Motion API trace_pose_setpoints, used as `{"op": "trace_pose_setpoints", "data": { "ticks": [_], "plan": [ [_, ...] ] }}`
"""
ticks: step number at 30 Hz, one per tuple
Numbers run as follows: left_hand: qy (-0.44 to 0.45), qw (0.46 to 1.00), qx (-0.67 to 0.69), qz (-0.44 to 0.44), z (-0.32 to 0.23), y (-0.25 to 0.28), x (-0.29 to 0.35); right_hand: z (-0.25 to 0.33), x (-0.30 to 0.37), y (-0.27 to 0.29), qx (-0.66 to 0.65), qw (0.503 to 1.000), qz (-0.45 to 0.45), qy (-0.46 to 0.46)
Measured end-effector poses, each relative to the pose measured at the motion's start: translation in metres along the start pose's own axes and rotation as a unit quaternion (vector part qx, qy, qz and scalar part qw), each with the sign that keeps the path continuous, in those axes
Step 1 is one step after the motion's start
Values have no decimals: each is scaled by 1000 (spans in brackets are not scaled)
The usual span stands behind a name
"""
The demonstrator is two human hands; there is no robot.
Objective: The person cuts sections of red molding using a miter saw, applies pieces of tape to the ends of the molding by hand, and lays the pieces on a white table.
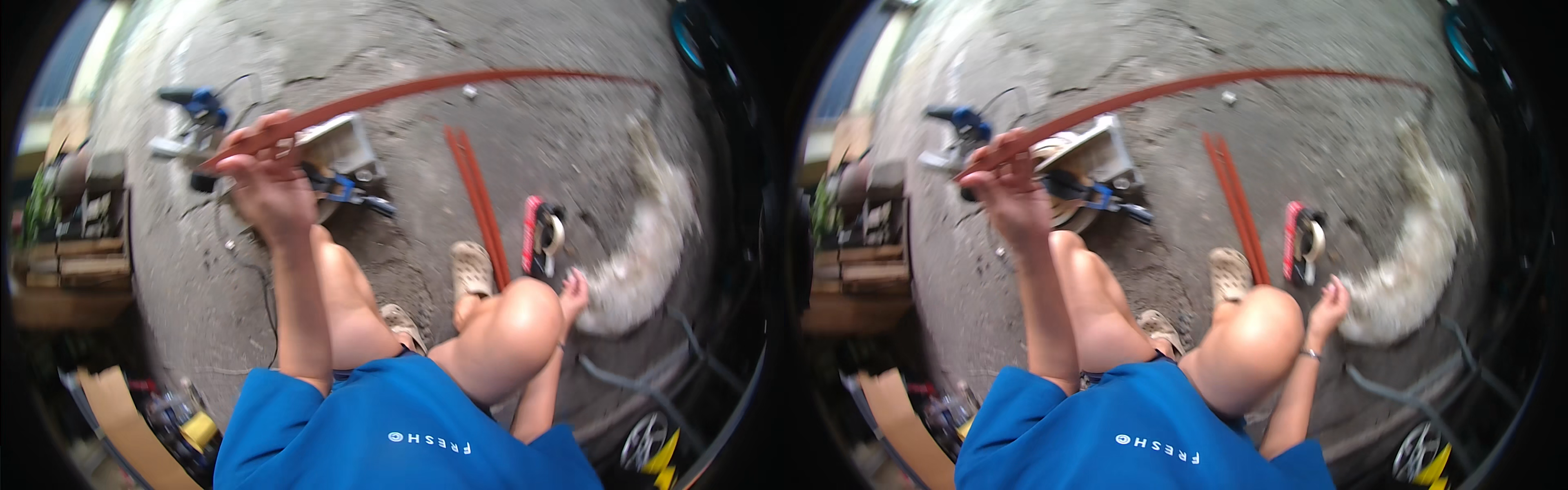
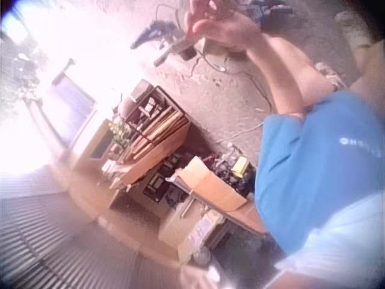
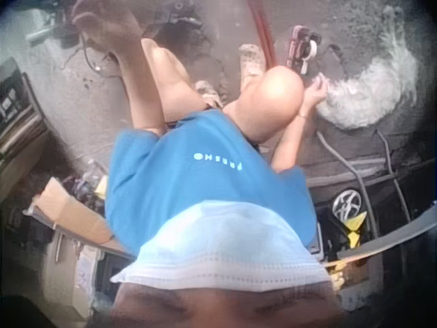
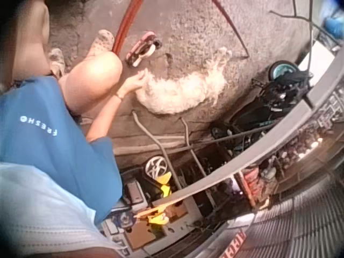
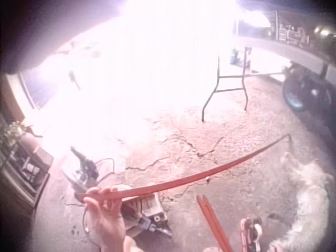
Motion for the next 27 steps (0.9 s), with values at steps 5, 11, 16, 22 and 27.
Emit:
{"op": "trace_pose_setpoints", "data": {
  "ticks": [5,11,16,22,27],
  "plan": [
    [-25,999,-20,20,-12,3,8,278,-75,-19,-176,963,122,166],
    [-6,996,-76,37,-25,12,39,475,-10,-71,-417,798,416,130],
    [-35,991,-112,57,-34,-1,55,497,24,-117,-444,753,479,75],
    [6,995,-82,52,-44,0,71,520,23,-116,-347,773,522,100],
    [-7,996,-80,43,-46,-1,81,521,25,-113,-330,768,536,117]
  ]
}}
Point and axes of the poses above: each hand's wrist, its own x-axis away from the middle knuckle, its own y-axis out of the back of the hand, z = x × y, the point moved 1 cm from there along -x, towards the middle knuckle, and after that the axes turned 8 degrees about y, right-handed, at the moved point
